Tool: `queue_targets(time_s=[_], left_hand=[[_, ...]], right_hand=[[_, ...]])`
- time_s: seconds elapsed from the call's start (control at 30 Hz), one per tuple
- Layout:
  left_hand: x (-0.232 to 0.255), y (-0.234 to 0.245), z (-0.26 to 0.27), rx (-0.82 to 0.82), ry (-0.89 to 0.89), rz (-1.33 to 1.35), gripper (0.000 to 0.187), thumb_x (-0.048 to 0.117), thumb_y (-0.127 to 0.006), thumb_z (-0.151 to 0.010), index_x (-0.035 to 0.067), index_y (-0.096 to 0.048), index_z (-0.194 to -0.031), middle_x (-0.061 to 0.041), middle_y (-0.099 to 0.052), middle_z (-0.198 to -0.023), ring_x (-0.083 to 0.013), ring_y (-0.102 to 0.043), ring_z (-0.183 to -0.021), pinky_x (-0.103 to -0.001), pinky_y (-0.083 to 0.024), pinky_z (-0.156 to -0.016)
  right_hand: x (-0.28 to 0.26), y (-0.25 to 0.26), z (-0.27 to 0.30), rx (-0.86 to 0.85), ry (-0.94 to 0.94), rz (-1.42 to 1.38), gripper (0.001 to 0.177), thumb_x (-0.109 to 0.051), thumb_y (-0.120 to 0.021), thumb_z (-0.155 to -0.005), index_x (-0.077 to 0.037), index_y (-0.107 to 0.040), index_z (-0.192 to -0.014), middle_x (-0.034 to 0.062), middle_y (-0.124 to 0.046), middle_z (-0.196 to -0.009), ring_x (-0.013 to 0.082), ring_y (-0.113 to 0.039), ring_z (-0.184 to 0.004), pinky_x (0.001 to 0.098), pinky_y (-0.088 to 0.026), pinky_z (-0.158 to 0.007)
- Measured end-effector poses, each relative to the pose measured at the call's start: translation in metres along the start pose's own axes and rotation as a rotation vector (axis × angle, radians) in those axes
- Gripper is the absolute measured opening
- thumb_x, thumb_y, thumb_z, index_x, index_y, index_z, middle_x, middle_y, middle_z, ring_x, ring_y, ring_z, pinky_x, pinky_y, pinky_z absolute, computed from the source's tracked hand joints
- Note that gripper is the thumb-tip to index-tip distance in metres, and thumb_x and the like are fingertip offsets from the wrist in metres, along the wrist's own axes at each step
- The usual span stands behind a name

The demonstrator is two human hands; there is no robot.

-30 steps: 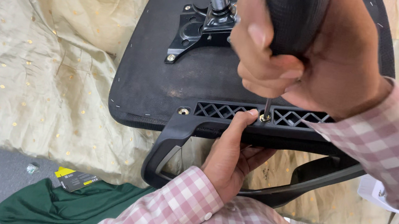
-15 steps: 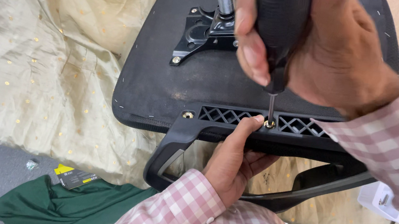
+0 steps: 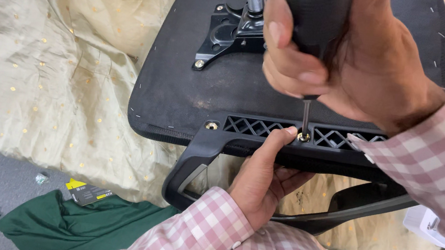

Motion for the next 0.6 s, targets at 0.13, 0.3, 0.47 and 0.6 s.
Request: queue_targets(time_s=[0.13,0.3,0.47,0.6], left_hand=[[-0.001,0.000,0.001,0.031,0.021,-0.020,0.032,0.039,-0.069,-0.088,0.011,-0.066,-0.103,-0.002,-0.073,-0.097,-0.0144,-0.072,-0.093,-0.033,-0.059,-0.094],[-0.002,0.002,-0.001,0.034,0.028,-0.036,0.034,0.041,-0.069,-0.087,0.011,-0.067,-0.103,-0.002,-0.073,-0.097,-0.0133,-0.072,-0.092,-0.032,-0.060,-0.094],[-0.005,0.004,-0.001,0.054,0.030,-0.013,0.032,0.040,-0.070,-0.087,0.012,-0.068,-0.100,-0.001,-0.073,-0.093,-0.0136,-0.072,-0.091,-0.032,-0.060,-0.091],[-0.003,0.001,-0.001,0.020,0.023,-0.005,0.032,0.040,-0.071,-0.088,0.011,-0.067,-0.100,-0.001,-0.073,-0.093,-0.0145,-0.072,-0.091,-0.032,-0.061,-0.091]], right_hand=[[-0.009,-0.004,0.004,0.081,0.087,0.001,0.058,-0.059,-0.044,-0.109,-0.001,-0.049,-0.111,0.0051,-0.046,-0.088,0.0075,-0.035,-0.055,0.0244,-0.035,-0.053],[-0.006,-0.002,0.006,0.072,0.122,-0.113,0.061,-0.062,-0.044,-0.108,-0.001,-0.049,-0.112,0.0051,-0.046,-0.088,0.0071,-0.035,-0.053,0.0241,-0.035,-0.052],[0.015,-0.009,0.008,-0.097,-0.055,-0.686,0.060,-0.061,-0.048,-0.109,-0.001,-0.053,-0.116,0.0029,-0.049,-0.078,0.0061,-0.037,-0.055,0.0239,-0.036,-0.058],[0.014,-0.025,0.008,-0.317,-0.096,-0.851,0.062,-0.060,-0.042,-0.112,0.000,-0.056,-0.111,-0.0019,-0.045,-0.068,0.0046,-0.034,-0.054,0.0221,-0.033,-0.055]])
Point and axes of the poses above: each hand's wrist, its own z-axis away from the middle knuckle, its own y-axis out of the back of the hand, x = y × z, the point moved 7 cm from there along -z, towards the middle knuckle
